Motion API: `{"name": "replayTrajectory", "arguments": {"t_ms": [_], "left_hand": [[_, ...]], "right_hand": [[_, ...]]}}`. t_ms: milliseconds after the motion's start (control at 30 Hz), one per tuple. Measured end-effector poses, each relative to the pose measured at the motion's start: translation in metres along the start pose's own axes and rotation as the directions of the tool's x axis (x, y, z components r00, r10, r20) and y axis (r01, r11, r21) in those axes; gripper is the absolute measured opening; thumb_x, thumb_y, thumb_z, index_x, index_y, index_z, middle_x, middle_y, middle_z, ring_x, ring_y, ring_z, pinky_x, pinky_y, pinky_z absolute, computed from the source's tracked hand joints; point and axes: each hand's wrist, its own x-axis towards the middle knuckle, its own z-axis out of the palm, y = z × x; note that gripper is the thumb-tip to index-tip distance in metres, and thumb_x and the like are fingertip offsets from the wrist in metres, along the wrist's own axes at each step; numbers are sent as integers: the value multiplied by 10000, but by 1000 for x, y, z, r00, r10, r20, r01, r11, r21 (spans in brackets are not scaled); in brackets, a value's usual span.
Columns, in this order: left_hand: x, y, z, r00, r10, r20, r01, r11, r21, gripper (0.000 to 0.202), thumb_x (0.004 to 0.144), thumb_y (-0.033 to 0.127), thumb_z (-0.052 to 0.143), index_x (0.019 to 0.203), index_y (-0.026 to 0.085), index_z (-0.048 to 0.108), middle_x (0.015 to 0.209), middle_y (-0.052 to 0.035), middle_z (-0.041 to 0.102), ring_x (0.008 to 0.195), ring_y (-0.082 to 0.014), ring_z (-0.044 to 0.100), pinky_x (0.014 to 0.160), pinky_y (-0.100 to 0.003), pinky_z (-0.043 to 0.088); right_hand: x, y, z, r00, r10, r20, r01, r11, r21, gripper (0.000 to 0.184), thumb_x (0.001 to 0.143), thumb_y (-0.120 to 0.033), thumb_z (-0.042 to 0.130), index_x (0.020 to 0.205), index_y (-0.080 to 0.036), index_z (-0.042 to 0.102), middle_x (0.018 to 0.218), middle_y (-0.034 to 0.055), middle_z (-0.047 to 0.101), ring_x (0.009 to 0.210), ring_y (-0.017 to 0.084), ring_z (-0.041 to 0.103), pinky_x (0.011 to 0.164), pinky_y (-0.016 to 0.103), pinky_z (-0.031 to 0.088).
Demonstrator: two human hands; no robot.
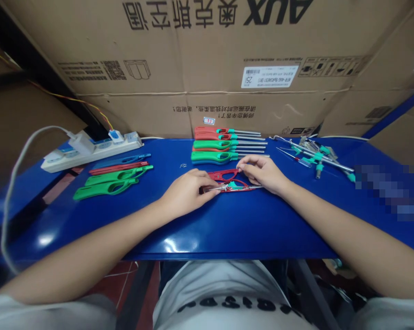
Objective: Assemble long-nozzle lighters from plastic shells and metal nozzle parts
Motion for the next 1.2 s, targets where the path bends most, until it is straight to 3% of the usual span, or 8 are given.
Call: {"name": "replayTrajectory", "arguments": {"t_ms": [200, 467, 867, 1067, 1200], "left_hand": [[-1, -5, 3, 999, -34, 36, 33, 999, 37, 215, 916, 314, 684, 1091, 214, 758, 1021, -62, 698, 938, -213, 641, 792, -313, 501], [1, -2, 0, 998, -58, 39, 58, 998, -7, 187, 941, 307, 642, 1052, 221, 766, 1006, -41, 712, 790, -152, 641, 675, -254, 466], [0, -3, -1, 996, -41, 73, 42, 999, -22, 231, 960, 329, 629, 1110, 241, 781, 1000, -51, 706, 809, -156, 659, 696, -249, 479], [1, -3, 0, 998, -27, 63, 30, 998, -53, 202, 947, 292, 642, 1061, 206, 786, 986, -54, 709, 767, -141, 649, 679, -243, 468], [2, -2, -1, 998, -13, 53, 17, 997, -78, 186, 940, 269, 648, 1040, 207, 792, 963, -50, 718, 782, -147, 659, 685, -241, 468]], "right_hand": [[-2, -1, 2, 998, -25, 62, 32, 992, -124, 236, 764, -393, 740, 798, -188, 629, 504, -90, 448, 395, 49, 311, 392, 220, 209], [-3, -2, 1, 997, -8, 81, 23, 983, -180, 253, 752, -420, 737, 790, -196, 626, 563, -64, 499, 440, 64, 360, 428, 232, 268], [-3, 0, -1, 989, -73, 127, 105, 957, -272, 214, 782, -400, 708, 804, -194, 654, 669, -8, 583, 577, 126, 498, 553, 277, 408], [-8, 0, 8, 916, -317, 247, 401, 759, -513, 170, 870, -354, 676, 949, -204, 694, 957, 54, 647, 721, 148, 532, 648, 299, 442], [-11, 1, 13, 877, -365, 314, 481, 663, -574, 228, 880, -326, 696, 1082, -226, 660, 1064, 77, 657, 963, 211, 617, 848, 358, 504]]}}
